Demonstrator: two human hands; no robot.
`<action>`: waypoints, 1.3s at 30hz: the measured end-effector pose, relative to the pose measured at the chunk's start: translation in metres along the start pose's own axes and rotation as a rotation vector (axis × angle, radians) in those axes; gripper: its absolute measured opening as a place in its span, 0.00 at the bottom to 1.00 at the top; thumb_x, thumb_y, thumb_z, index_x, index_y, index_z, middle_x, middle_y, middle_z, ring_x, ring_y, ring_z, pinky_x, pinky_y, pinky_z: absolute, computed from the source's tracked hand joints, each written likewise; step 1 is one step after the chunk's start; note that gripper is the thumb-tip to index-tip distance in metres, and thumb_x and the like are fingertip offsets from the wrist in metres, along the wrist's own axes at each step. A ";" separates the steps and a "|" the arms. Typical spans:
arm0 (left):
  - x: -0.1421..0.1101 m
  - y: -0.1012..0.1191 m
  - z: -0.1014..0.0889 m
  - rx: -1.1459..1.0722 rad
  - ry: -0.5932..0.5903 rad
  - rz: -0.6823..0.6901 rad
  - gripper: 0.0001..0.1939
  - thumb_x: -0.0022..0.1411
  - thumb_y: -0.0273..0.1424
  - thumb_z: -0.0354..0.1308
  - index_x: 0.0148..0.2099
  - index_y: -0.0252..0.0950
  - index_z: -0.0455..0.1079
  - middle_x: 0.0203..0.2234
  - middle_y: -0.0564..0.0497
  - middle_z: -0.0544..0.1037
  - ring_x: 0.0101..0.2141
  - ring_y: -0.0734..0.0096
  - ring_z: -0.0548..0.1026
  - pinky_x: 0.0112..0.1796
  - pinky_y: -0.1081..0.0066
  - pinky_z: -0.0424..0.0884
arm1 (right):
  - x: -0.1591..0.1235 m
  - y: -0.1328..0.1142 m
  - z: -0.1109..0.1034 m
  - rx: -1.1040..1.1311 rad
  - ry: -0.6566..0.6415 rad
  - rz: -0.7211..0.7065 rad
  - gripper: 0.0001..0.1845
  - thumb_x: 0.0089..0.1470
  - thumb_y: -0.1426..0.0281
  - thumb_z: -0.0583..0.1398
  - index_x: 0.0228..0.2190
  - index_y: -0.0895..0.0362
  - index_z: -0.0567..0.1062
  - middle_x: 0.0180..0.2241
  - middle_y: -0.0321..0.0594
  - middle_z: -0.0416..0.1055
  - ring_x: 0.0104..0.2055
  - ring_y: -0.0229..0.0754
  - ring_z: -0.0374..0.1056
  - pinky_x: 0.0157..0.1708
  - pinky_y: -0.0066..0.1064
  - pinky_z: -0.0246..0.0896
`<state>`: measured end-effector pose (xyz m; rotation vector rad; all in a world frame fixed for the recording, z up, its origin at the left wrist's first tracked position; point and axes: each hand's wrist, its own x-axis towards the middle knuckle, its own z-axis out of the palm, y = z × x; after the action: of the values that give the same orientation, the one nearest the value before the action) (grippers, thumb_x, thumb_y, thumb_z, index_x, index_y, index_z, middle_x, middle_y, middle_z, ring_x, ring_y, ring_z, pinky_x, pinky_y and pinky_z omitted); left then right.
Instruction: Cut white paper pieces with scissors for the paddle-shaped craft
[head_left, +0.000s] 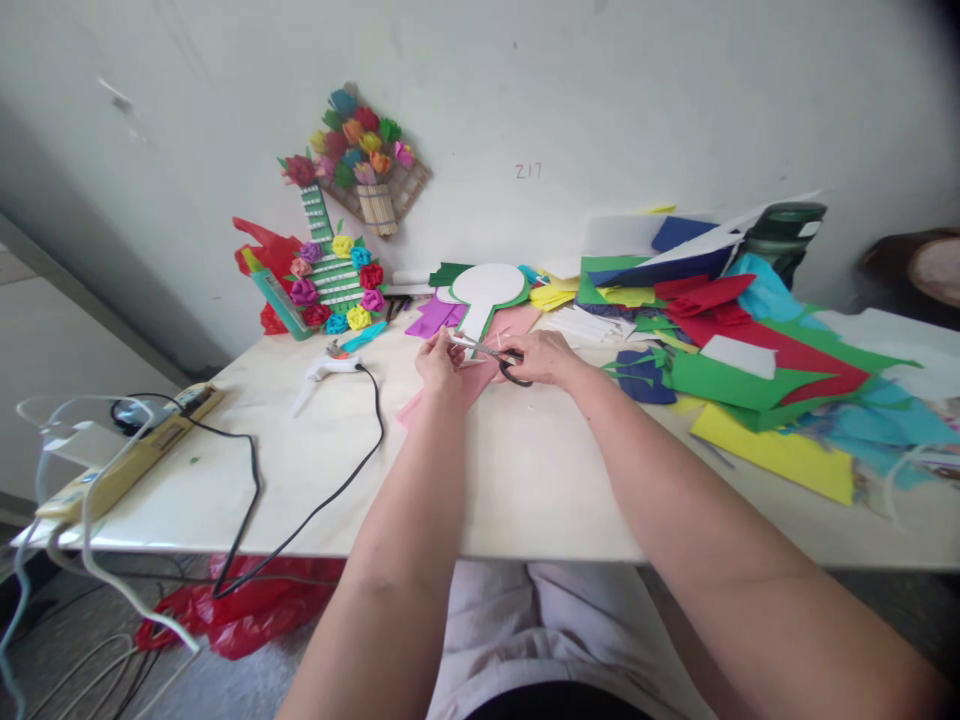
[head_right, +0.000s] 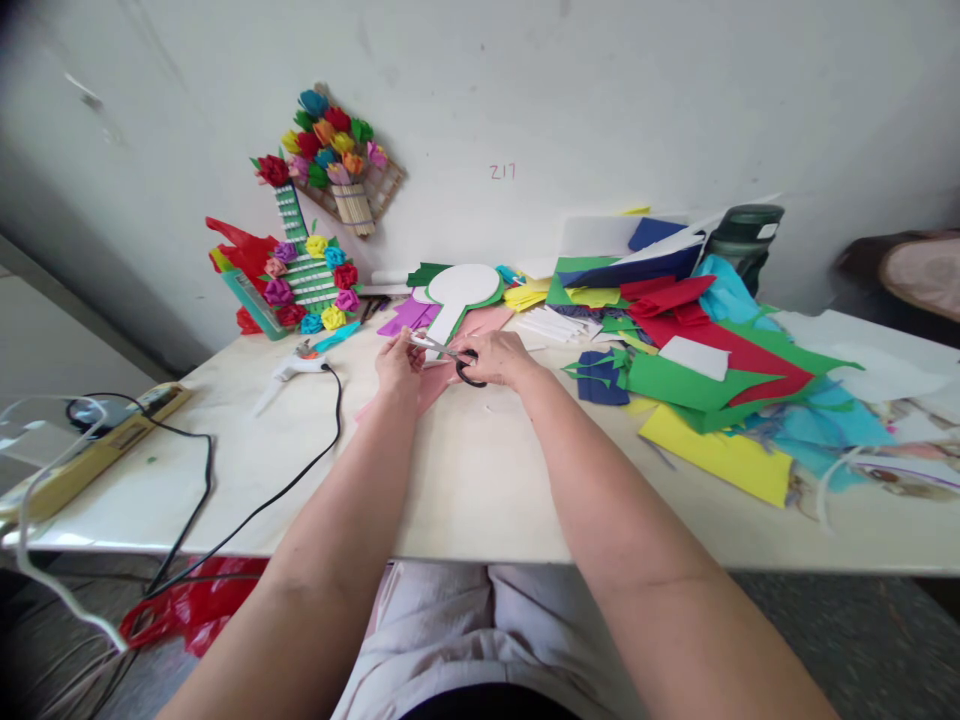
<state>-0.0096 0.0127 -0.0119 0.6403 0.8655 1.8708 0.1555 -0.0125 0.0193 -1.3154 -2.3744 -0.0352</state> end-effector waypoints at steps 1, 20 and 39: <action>0.000 0.000 0.000 0.002 0.003 0.001 0.08 0.50 0.33 0.59 0.30 0.32 0.67 0.24 0.48 0.75 0.20 0.80 0.71 0.23 0.78 0.64 | 0.000 0.000 0.000 -0.004 0.003 -0.002 0.21 0.39 0.51 0.57 0.35 0.48 0.74 0.30 0.33 0.73 0.30 0.38 0.65 0.26 0.27 0.49; -0.001 0.002 0.002 -0.010 0.046 -0.011 0.08 0.50 0.32 0.59 0.30 0.33 0.65 0.24 0.50 0.74 0.21 0.80 0.71 0.25 0.78 0.66 | 0.002 0.001 0.000 -0.008 0.001 0.001 0.17 0.40 0.57 0.57 0.34 0.47 0.74 0.30 0.32 0.73 0.31 0.38 0.65 0.26 0.27 0.48; 0.000 0.003 0.001 -0.046 0.101 -0.035 0.06 0.51 0.26 0.57 0.27 0.32 0.62 0.14 0.56 0.67 0.17 0.80 0.68 0.26 0.75 0.69 | 0.005 0.008 0.001 -0.012 0.038 -0.004 0.18 0.38 0.58 0.59 0.35 0.44 0.75 0.35 0.27 0.74 0.34 0.39 0.68 0.26 0.26 0.51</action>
<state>-0.0098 0.0121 -0.0090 0.5027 0.8898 1.8993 0.1594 -0.0043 0.0189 -1.3046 -2.3485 -0.0751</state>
